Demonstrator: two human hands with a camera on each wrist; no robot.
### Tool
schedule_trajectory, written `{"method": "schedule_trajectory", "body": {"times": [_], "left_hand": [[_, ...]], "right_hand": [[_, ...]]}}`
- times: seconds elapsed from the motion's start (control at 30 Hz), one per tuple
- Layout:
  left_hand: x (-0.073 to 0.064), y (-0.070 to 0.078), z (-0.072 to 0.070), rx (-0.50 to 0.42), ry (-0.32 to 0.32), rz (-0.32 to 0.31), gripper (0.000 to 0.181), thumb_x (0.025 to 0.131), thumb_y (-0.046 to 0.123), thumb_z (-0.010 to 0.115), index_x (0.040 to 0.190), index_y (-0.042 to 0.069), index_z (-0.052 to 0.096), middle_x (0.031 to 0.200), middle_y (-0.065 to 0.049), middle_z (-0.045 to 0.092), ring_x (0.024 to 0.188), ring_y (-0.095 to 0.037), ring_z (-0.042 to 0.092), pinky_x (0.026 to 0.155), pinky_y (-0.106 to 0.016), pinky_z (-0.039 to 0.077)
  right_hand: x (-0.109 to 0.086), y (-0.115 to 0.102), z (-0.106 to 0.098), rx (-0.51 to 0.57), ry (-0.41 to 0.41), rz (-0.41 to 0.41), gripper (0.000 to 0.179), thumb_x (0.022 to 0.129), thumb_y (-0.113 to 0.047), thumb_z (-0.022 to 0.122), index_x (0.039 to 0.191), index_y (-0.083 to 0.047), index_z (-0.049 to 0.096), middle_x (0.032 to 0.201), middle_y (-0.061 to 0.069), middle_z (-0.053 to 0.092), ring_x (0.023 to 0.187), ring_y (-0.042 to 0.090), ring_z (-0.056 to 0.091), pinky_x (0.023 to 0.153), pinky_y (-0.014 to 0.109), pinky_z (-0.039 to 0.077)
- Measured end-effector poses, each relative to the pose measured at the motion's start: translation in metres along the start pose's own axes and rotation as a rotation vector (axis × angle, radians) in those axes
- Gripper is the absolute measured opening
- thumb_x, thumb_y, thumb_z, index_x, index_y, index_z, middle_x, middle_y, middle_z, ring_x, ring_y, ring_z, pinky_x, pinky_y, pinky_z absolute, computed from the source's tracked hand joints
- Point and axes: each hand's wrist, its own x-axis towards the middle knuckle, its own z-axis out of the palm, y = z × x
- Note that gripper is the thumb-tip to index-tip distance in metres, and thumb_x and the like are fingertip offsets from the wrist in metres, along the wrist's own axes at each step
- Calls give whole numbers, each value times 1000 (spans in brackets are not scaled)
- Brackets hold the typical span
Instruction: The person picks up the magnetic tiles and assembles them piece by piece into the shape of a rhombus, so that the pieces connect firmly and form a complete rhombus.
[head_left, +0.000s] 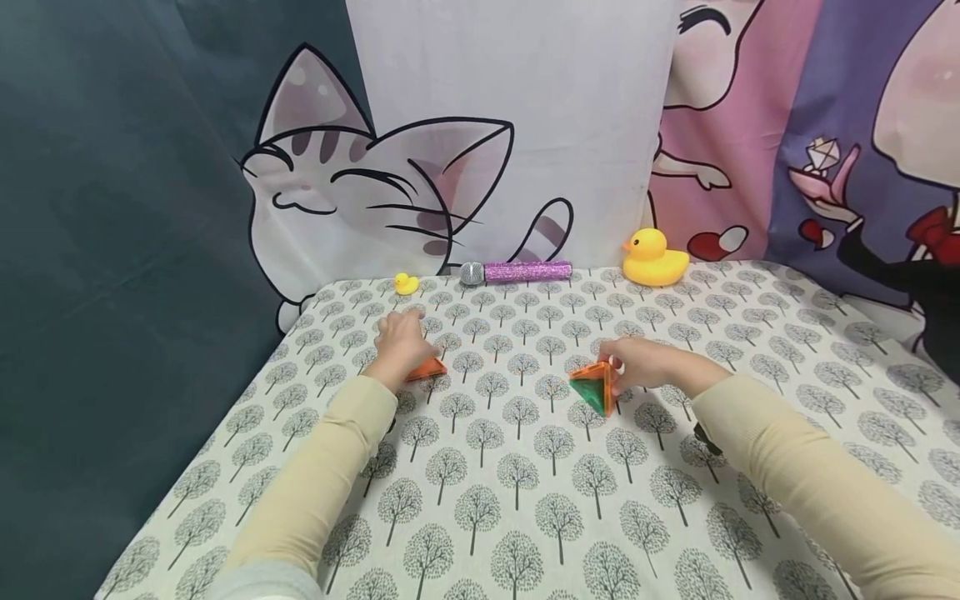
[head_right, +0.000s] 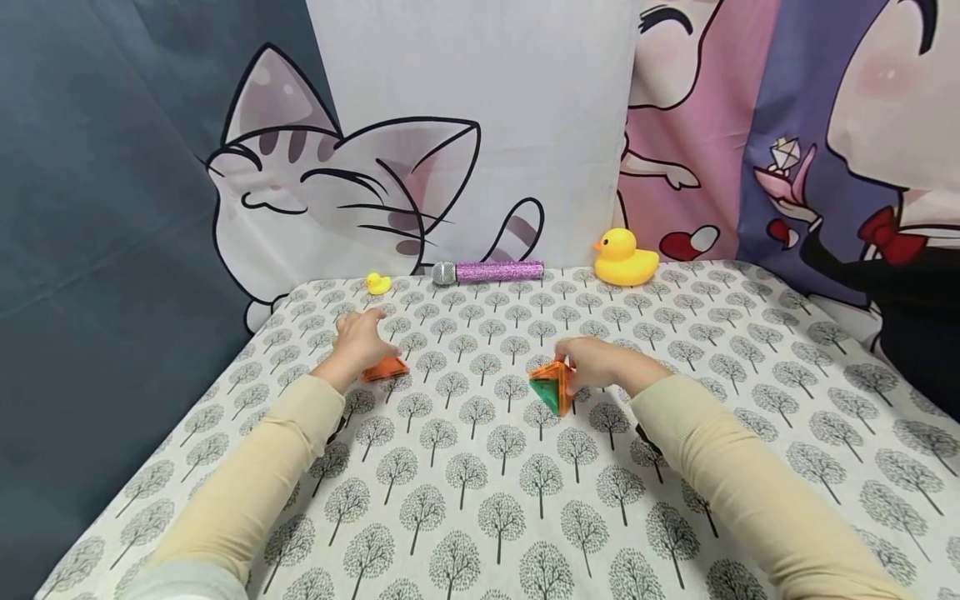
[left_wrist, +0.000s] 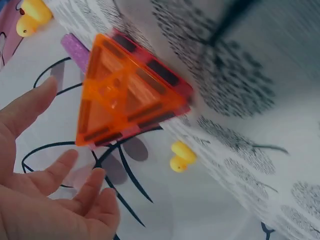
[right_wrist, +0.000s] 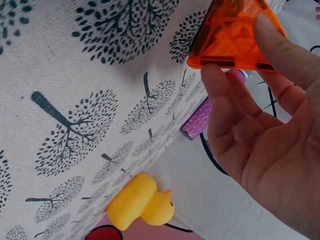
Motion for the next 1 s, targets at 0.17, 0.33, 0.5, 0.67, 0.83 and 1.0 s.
{"method": "schedule_trajectory", "body": {"times": [0.17, 0.33, 0.5, 0.67, 0.83, 1.0], "left_hand": [[2, -10, 0, 41, -80, -21, 44, 61, 22, 73, 92, 1, 50, 93, -16, 47, 89, -30, 39, 72, -39, 38], [4, -18, 3, -75, -172, -85, 29, 66, 20, 72, 83, 3, 56, 87, -12, 50, 78, -24, 47, 60, -29, 42], [4, -19, 6, -118, -196, -109, 16, 68, 19, 71, 76, 8, 62, 85, -10, 54, 73, -21, 49, 56, -26, 42], [4, -18, 8, -127, -187, -87, 17, 70, 19, 71, 77, 7, 61, 83, -9, 55, 74, -21, 50, 61, -28, 43], [4, -16, 10, -116, -200, -23, 20, 67, 18, 75, 77, 8, 61, 81, -6, 57, 76, -20, 52, 71, -29, 43], [1, -10, 11, -94, -215, 23, 26, 65, 18, 77, 76, 6, 58, 79, -7, 56, 75, -22, 51, 71, -30, 42]], "right_hand": [[-1, 0, 2, -18, 7, 10, 30, 68, -10, 71, 92, -5, 55, 88, 6, 57, 82, 24, 53, 73, 40, 44], [-1, 0, 3, 5, -6, 26, 29, 70, -10, 69, 94, -6, 53, 89, 6, 57, 80, 21, 53, 72, 38, 45], [-2, 0, 5, 10, 0, 41, 29, 70, -10, 69, 94, -6, 53, 88, 7, 56, 78, 21, 53, 69, 37, 45], [-2, -1, 7, 11, 15, 64, 29, 70, -13, 70, 93, -7, 53, 89, 7, 56, 77, 20, 53, 66, 35, 45], [-3, -2, 9, 7, 32, 70, 30, 70, -15, 70, 92, -7, 52, 86, 6, 56, 77, 20, 53, 67, 37, 45], [-1, -4, 12, 4, 46, 68, 29, 71, -15, 70, 91, -7, 51, 79, 2, 55, 72, 18, 52, 64, 33, 45]]}}
